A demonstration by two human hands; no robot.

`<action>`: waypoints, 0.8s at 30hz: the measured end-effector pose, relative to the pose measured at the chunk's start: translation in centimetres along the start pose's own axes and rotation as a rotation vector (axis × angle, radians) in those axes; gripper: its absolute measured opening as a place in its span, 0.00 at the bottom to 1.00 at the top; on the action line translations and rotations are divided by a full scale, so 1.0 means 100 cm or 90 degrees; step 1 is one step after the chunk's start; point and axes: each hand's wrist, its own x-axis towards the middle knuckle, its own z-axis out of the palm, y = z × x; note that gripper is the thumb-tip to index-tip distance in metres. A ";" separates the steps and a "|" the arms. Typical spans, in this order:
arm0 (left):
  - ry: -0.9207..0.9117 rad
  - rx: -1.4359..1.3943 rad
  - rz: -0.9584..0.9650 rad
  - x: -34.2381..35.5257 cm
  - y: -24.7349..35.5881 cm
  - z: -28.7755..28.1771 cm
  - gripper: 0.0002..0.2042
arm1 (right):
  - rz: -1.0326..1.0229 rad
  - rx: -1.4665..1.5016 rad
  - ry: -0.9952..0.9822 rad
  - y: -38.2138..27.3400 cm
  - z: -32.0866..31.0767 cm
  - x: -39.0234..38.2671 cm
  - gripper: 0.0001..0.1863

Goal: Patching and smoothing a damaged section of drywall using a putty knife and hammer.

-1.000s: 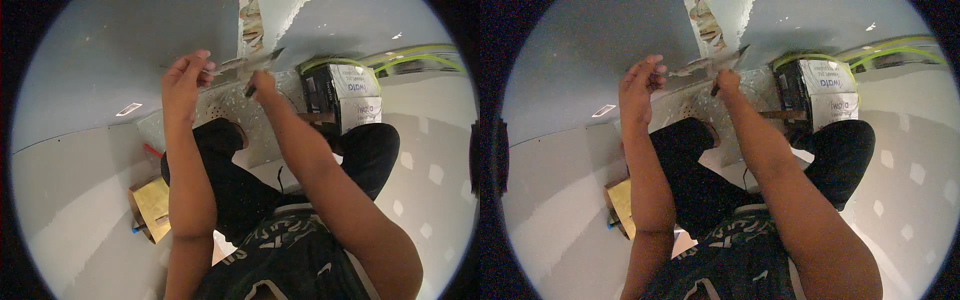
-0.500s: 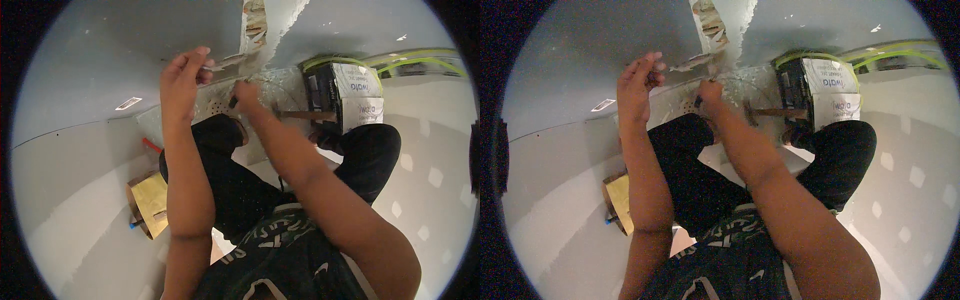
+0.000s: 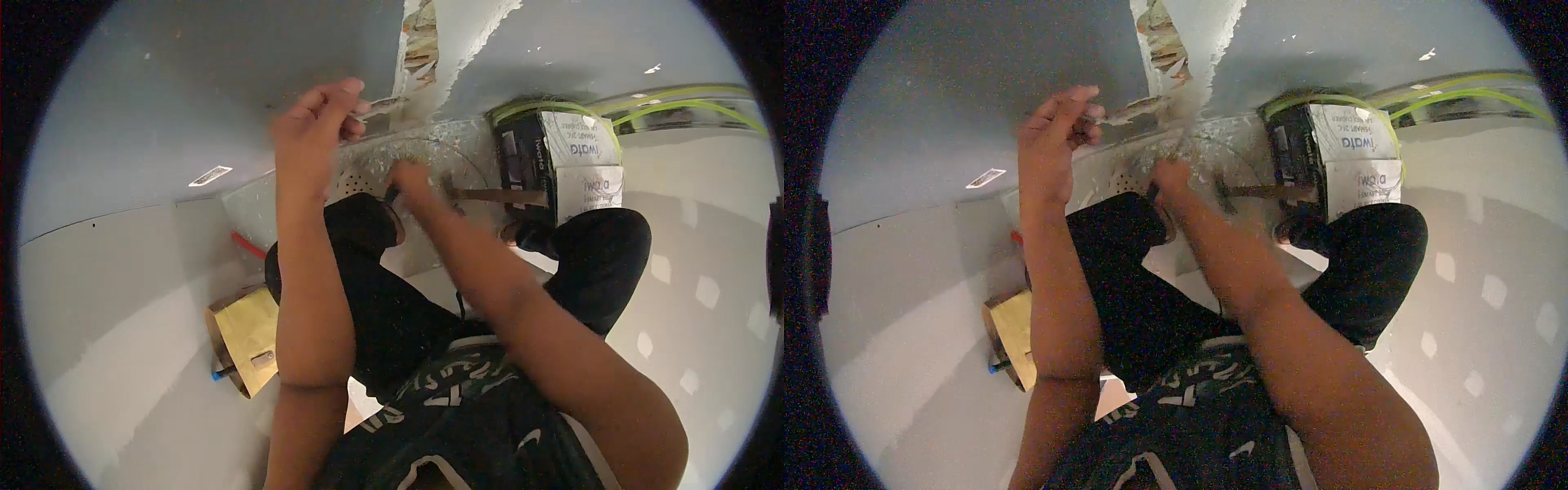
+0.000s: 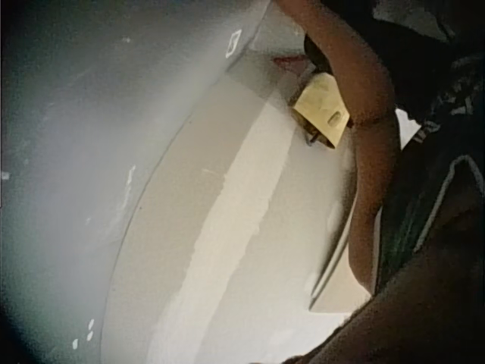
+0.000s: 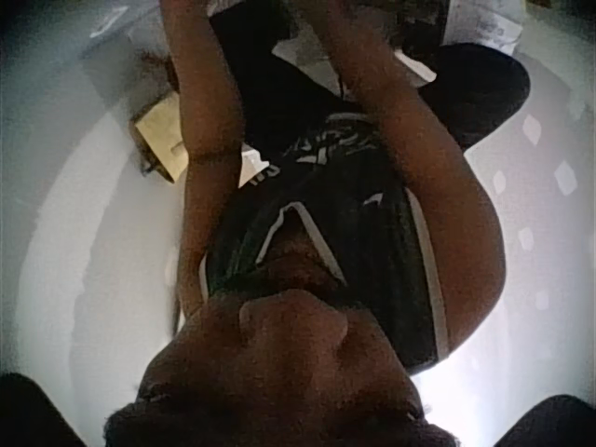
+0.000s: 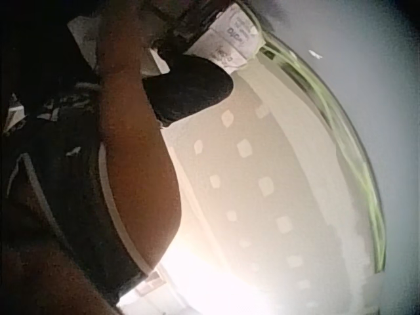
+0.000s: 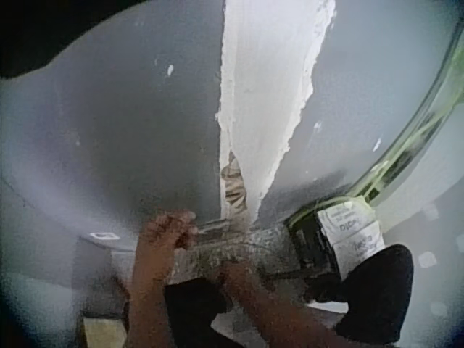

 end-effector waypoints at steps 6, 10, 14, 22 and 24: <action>0.015 0.014 -0.012 -0.010 -0.005 -0.009 0.13 | -0.010 -0.165 0.104 -0.003 0.032 0.020 0.07; -0.006 -0.003 0.022 -0.001 0.002 -0.003 0.13 | 0.008 0.047 -0.002 -0.004 -0.030 0.073 0.08; 0.036 0.000 0.004 -0.005 0.000 -0.006 0.13 | 0.138 0.206 0.087 -0.033 0.023 0.007 0.07; 0.016 0.002 -0.009 -0.004 0.009 0.002 0.13 | -0.056 0.521 0.065 -0.056 -0.083 0.063 0.05; 0.030 0.009 -0.013 -0.008 0.004 -0.011 0.13 | 0.228 0.822 0.064 -0.078 -0.095 0.066 0.05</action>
